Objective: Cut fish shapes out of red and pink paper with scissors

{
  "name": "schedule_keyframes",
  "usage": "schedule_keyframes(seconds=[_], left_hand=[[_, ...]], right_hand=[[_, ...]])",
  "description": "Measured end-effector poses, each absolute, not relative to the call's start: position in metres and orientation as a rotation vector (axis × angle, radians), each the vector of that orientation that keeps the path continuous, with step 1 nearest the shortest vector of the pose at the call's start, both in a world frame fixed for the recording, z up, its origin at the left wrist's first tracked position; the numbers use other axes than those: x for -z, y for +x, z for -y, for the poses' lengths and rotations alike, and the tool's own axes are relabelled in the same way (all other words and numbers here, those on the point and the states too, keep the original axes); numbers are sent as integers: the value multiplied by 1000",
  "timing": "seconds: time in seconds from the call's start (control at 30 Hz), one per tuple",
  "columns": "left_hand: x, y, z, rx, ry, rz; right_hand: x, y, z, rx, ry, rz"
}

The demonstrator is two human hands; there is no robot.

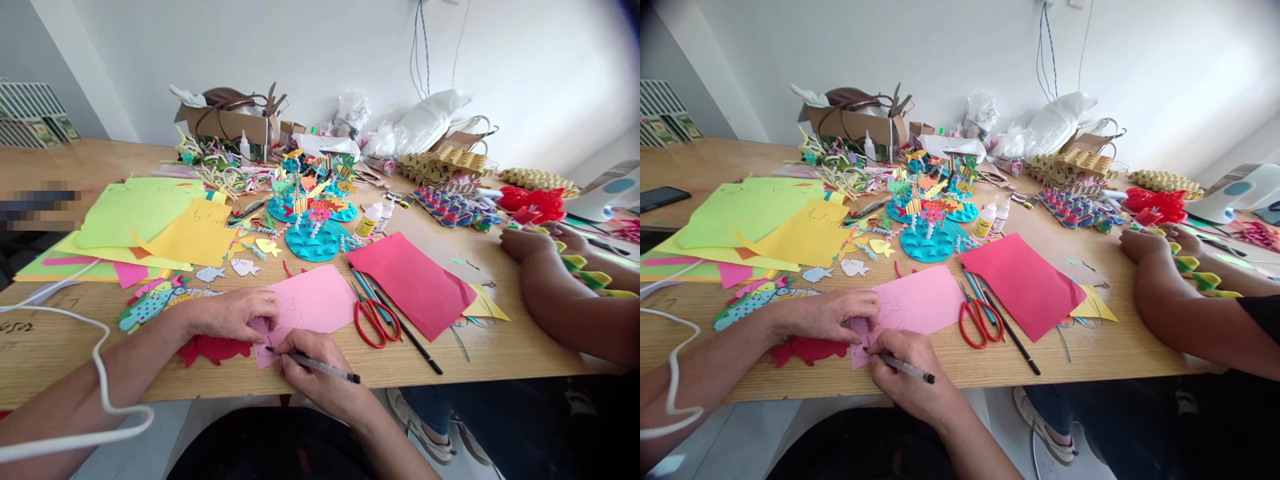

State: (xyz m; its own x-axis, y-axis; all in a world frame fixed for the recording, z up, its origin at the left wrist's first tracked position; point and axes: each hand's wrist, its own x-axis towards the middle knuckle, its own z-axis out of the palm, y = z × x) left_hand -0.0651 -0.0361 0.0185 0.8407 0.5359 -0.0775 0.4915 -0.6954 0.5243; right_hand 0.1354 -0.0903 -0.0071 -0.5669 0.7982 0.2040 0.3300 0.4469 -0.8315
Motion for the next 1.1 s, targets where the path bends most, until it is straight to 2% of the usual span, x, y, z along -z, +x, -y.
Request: schedule_keyframes(seconds=[1.1], left_hand=[[-19,-65,36,-114,2415,-765]], right_hand=[[4,134,90,-1045,-966,2142]])
